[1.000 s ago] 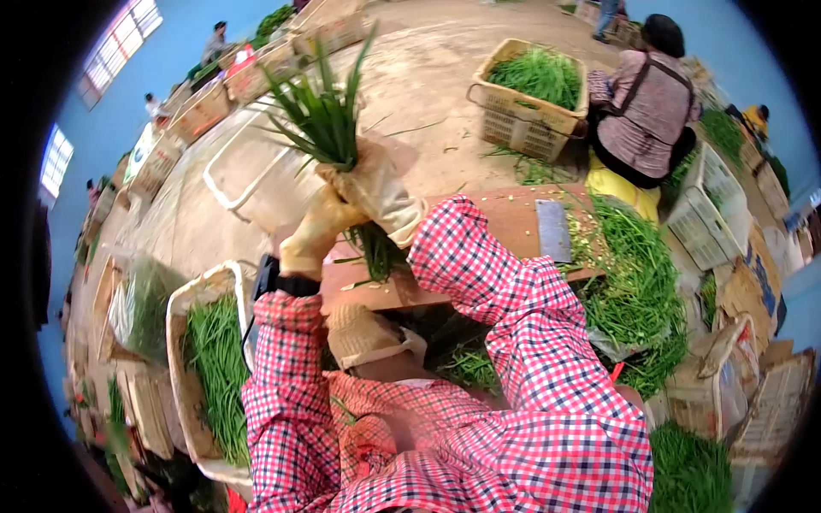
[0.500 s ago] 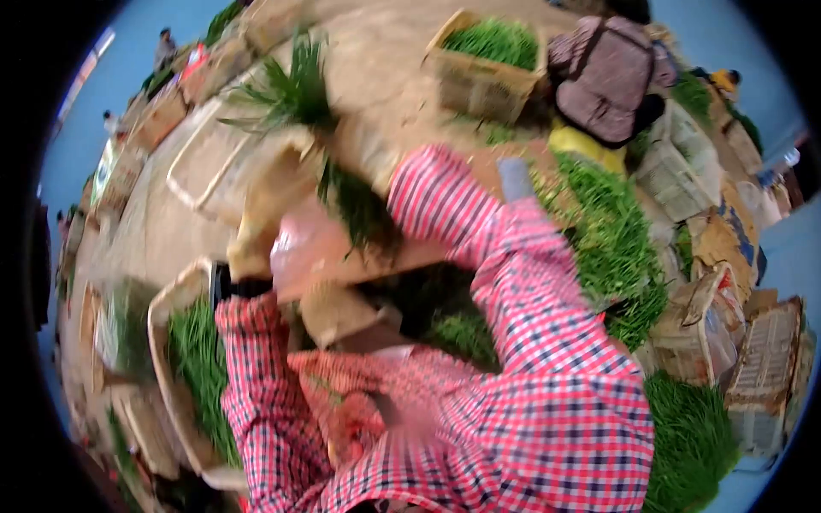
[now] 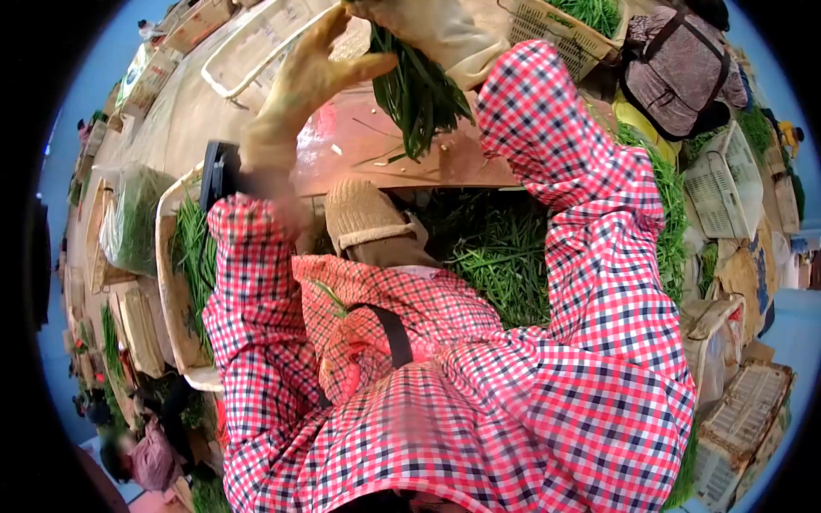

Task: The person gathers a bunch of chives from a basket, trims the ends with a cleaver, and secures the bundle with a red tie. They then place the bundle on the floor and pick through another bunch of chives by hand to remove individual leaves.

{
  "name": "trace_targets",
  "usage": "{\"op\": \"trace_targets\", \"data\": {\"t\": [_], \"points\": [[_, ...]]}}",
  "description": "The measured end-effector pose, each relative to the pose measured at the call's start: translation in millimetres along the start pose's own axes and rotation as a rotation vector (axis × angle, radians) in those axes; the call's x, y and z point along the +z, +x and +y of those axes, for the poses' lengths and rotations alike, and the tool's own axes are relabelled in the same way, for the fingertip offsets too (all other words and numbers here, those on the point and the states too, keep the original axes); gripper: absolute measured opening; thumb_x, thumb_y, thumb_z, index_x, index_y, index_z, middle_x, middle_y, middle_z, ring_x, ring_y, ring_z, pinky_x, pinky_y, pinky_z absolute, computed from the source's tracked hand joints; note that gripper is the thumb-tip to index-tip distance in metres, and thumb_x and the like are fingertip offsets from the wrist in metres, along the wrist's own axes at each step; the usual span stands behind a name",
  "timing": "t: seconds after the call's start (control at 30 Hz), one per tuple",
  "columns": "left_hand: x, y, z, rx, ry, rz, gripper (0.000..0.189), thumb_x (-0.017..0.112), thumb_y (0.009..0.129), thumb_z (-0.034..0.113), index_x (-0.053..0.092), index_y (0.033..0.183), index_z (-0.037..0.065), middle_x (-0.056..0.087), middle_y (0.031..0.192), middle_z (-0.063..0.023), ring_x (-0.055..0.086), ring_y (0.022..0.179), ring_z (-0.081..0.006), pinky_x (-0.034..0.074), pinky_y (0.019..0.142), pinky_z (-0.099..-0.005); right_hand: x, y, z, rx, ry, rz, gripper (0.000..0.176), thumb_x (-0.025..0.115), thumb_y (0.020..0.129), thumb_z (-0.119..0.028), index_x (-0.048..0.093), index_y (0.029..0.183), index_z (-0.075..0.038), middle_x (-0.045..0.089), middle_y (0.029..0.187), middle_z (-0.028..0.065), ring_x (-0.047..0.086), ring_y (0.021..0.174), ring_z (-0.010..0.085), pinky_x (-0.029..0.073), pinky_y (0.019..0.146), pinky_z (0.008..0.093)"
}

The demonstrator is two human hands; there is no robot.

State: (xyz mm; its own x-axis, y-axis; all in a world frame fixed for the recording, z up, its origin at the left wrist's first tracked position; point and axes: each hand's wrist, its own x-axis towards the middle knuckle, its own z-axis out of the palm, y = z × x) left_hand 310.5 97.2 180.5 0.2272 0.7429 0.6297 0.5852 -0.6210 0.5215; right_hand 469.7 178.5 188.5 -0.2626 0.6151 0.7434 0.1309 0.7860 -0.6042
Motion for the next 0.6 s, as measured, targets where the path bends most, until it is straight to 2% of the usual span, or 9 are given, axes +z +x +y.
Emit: {"op": "trace_targets", "data": {"t": [0.03,0.1,0.13,0.23,0.3,0.37,0.43,0.47,0.6], "points": [[-2,5,8,0.112,-0.112,0.015,0.064,0.071,0.081,0.044,0.054,0.125,0.001,0.063,0.116,-0.0195,0.060,0.110,-0.0320,0.048,0.096,-0.0409,-12,-1,-49,0.235,-0.016,-0.124,0.024,0.073,0.083,-0.020,0.070,0.096,0.000,0.071,0.081,0.0118,0.064,0.068,0.0173,0.052,0.063,0.0321],[-12,9,19,0.117,-0.220,0.011,0.061,0.071,0.081,0.041,0.055,0.124,0.000,0.063,0.114,-0.0181,0.061,0.107,-0.0292,0.049,0.093,-0.0386,-5,3,-57,-0.024,0.240,-0.181,0.024,0.072,0.085,-0.022,0.070,0.095,0.000,0.071,0.079,0.0113,0.064,0.067,0.0172,0.052,0.062,0.0311],[-18,11,22,0.095,-0.267,0.011,0.060,0.071,0.082,0.039,0.055,0.124,0.000,0.063,0.113,-0.0174,0.061,0.105,-0.0278,0.049,0.091,-0.0374,-11,12,-76,-0.138,0.025,-0.262,0.027,0.071,0.086,-0.025,0.070,0.096,0.000,0.070,0.079,0.0113,0.063,0.065,0.0175,0.052,0.062,0.0316],[-31,17,21,0.007,-0.389,0.023,0.055,0.071,0.083,0.034,0.056,0.123,-0.001,0.064,0.110,-0.0154,0.062,0.101,-0.0236,0.051,0.087,-0.0340,-7,26,-88,-0.174,0.059,-0.316,0.031,0.071,0.086,-0.030,0.070,0.095,0.001,0.070,0.074,0.0095,0.064,0.063,0.0178,0.053,0.062,0.0315],[-37,18,15,-0.044,-0.485,0.043,0.052,0.071,0.084,0.030,0.056,0.122,-0.002,0.065,0.108,-0.0140,0.062,0.098,-0.0208,0.052,0.084,-0.0317,-21,36,-121,-0.052,-0.058,-0.576,0.040,0.069,0.087,-0.035,0.068,0.104,0.001,0.070,0.086,0.0124,0.066,0.074,0.0188,0.054,0.070,0.0325],[-44,19,7,-0.087,-0.605,0.061,0.049,0.071,0.084,0.027,0.057,0.121,-0.002,0.065,0.105,-0.0127,0.062,0.096,-0.0180,0.053,0.081,-0.0294,-22,31,-123,-0.221,-0.126,-0.440,0.046,0.067,0.088,-0.039,0.064,0.112,0.001,0.069,0.100,0.0146,0.066,0.087,0.0198,0.054,0.077,0.0333],[-52,15,0,-0.151,-0.838,0.094,0.043,0.070,0.086,0.022,0.058,0.117,-0.006,0.068,0.096,-0.0108,0.064,0.089,-0.0161,0.053,0.078,-0.0272,-9,3,-98,-0.554,-0.159,-0.106,0.052,0.065,0.088,-0.039,0.059,0.121,0.000,0.064,0.113,0.0153,0.062,0.100,0.0210,0.053,0.082,0.0339],[-58,15,43,-0.237,-0.515,0.206,0.031,0.070,0.086,0.021,0.064,0.101,-0.005,0.067,0.081,-0.0086,0.065,0.075,-0.0172,0.052,0.066,-0.0265,-4,-13,-89,-0.661,-0.194,-0.037,0.055,0.065,0.087,-0.039,0.056,0.125,-0.001,0.062,0.119,0.0154,0.060,0.107,0.0217,0.052,0.084,0.0343],[-65,11,15,-0.454,-0.593,0.496,0.026,0.070,0.086,0.024,0.064,0.078,0.001,0.064,0.069,-0.0094,0.061,0.057,-0.0206,0.049,0.053,-0.0288,5,-115,-79,-0.711,-0.635,-0.490,0.069,0.068,0.077,-0.030,0.045,0.138,-0.006,0.053,0.134,0.0137,0.049,0.124,0.0248,0.049,0.084,0.0347]]}}
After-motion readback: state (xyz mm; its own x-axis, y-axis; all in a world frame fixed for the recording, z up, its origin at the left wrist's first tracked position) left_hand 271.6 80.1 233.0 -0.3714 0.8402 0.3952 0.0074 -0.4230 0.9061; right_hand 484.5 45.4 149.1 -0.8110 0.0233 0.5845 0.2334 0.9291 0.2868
